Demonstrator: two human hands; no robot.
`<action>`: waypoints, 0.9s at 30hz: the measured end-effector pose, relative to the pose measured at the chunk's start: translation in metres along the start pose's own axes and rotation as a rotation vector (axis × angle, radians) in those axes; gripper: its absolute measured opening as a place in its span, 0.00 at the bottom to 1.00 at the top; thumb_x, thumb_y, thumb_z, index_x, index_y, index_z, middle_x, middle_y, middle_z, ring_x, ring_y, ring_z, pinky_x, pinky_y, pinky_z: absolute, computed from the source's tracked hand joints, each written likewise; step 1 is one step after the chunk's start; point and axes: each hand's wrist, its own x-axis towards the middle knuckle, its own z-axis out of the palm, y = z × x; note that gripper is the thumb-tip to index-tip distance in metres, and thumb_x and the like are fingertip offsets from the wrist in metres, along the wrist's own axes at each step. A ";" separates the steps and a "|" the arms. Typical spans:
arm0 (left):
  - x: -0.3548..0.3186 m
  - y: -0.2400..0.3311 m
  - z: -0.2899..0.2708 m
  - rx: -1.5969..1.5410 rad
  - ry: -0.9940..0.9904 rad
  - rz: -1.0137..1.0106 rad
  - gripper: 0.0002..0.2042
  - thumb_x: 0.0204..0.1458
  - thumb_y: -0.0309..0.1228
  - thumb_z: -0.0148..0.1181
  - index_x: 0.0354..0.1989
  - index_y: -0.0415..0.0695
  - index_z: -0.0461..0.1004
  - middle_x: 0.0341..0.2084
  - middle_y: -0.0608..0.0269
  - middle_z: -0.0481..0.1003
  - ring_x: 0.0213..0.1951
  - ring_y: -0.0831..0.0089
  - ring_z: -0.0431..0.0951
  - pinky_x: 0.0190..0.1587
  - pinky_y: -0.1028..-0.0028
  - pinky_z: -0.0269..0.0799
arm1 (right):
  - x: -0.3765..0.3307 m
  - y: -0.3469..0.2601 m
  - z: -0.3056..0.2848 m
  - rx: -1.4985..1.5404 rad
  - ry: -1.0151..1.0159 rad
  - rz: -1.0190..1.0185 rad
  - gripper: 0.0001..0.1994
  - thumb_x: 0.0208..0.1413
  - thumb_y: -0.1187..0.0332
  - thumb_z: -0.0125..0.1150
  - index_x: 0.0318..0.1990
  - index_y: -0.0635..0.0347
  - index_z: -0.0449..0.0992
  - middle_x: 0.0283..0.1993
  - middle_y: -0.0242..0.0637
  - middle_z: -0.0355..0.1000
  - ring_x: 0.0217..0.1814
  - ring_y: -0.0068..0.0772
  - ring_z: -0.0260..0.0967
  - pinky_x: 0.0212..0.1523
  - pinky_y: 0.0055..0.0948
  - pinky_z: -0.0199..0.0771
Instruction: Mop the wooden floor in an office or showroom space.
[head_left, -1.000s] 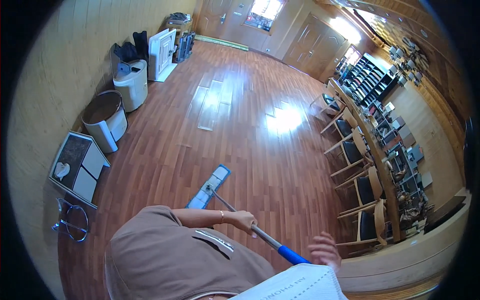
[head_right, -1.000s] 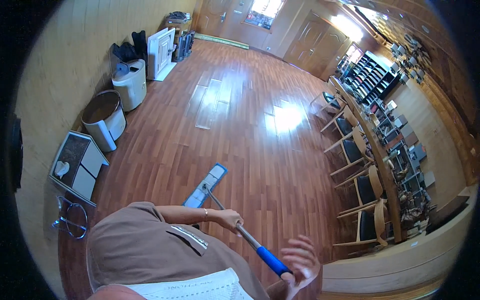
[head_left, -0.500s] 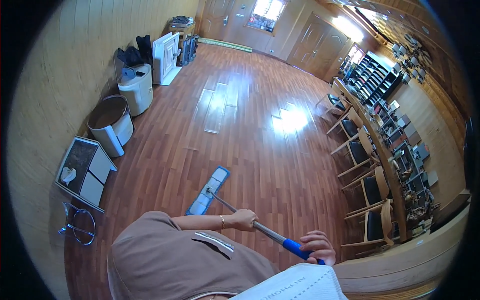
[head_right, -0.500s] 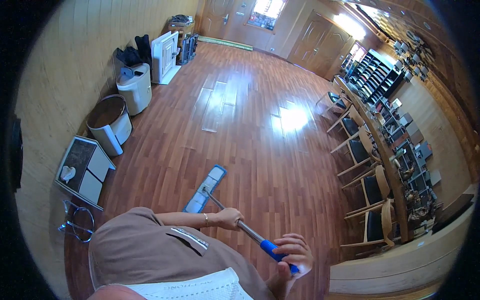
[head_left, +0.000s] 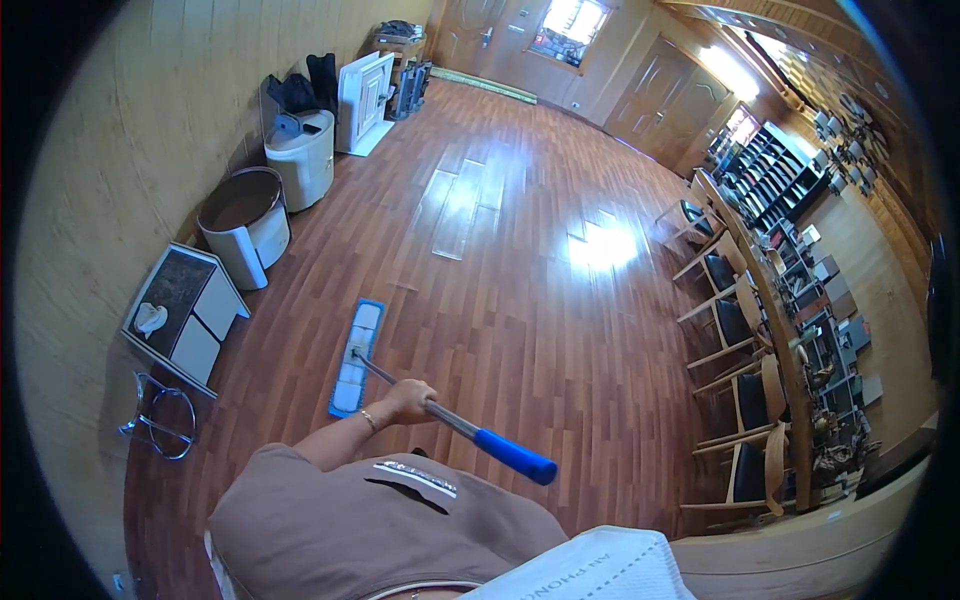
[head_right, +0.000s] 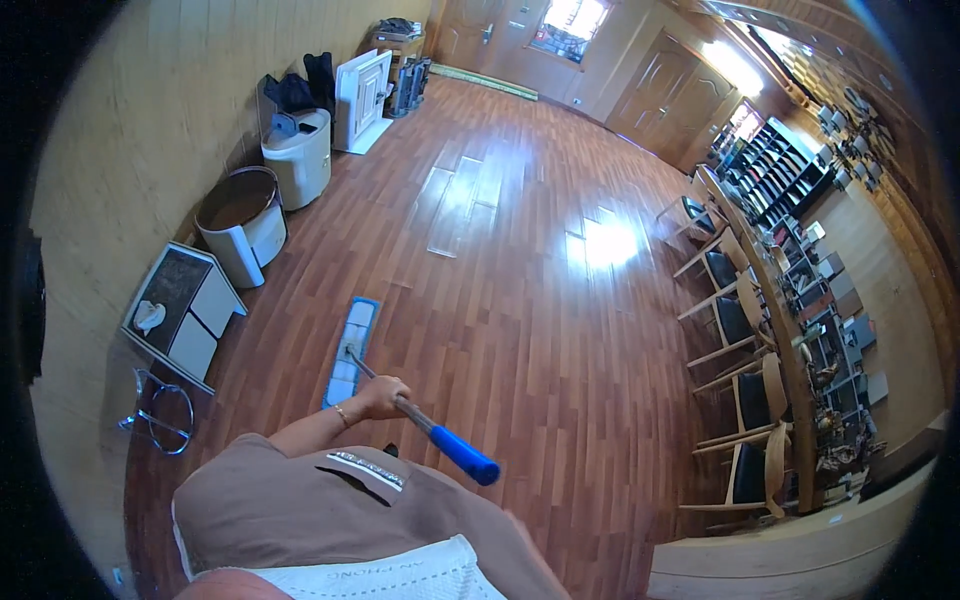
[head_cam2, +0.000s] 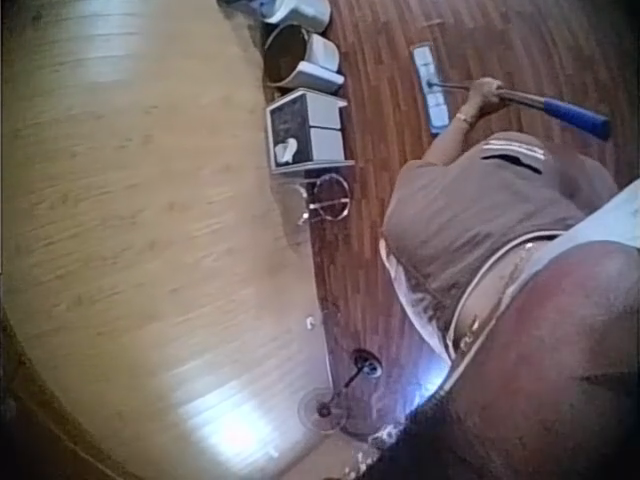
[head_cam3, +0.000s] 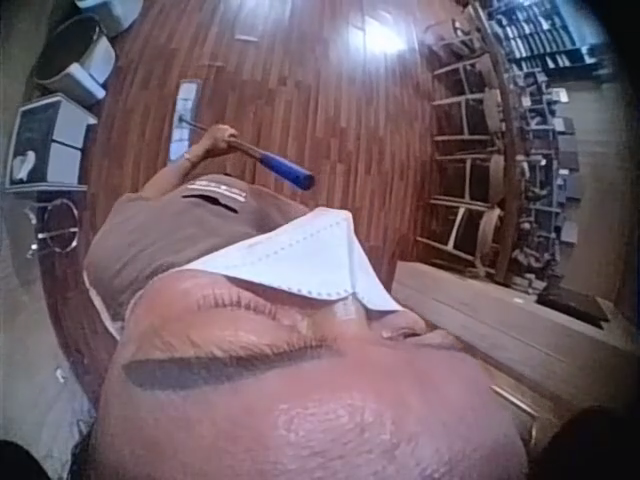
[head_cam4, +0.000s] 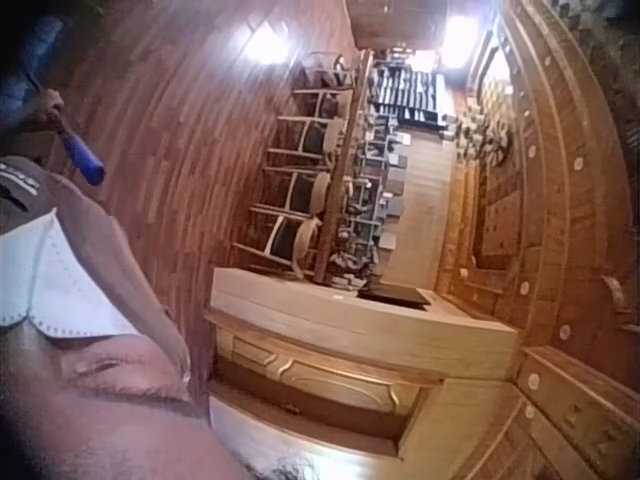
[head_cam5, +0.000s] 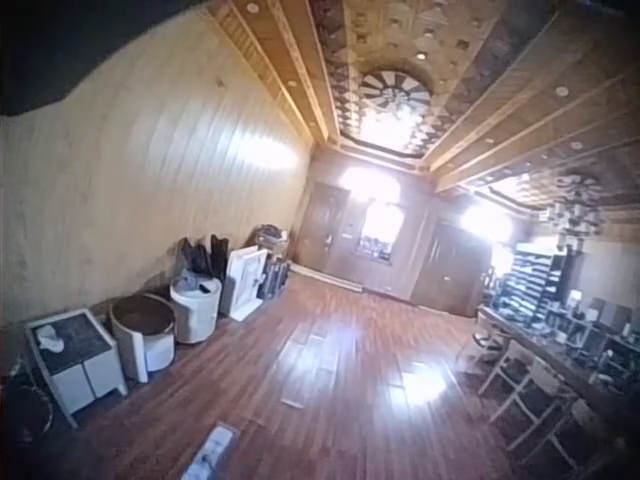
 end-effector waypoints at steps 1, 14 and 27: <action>-0.007 -0.011 -0.003 -0.032 0.043 0.014 0.19 0.41 0.51 0.62 0.19 0.46 0.73 0.23 0.53 0.75 0.33 0.51 0.76 0.35 0.54 0.70 | -0.005 0.001 -0.005 -0.022 -0.002 0.001 0.12 0.55 0.61 0.61 0.43 0.57 0.75 0.41 0.41 0.73 0.44 0.27 0.69 0.46 0.30 0.69; -0.025 -0.037 -0.048 -0.164 0.231 -0.076 0.19 0.38 0.44 0.67 0.16 0.41 0.68 0.20 0.47 0.71 0.29 0.48 0.73 0.29 0.57 0.66 | -0.043 -0.005 -0.002 -0.255 -0.037 0.012 0.11 0.55 0.61 0.60 0.42 0.56 0.75 0.41 0.41 0.74 0.43 0.28 0.70 0.44 0.31 0.70; 0.001 -0.039 -0.071 -0.226 0.196 -0.144 0.14 0.38 0.41 0.67 0.20 0.42 0.73 0.21 0.48 0.73 0.28 0.50 0.75 0.29 0.59 0.67 | -0.065 -0.054 0.018 -0.525 -0.056 0.038 0.10 0.55 0.61 0.60 0.41 0.56 0.76 0.40 0.41 0.74 0.42 0.30 0.71 0.43 0.32 0.70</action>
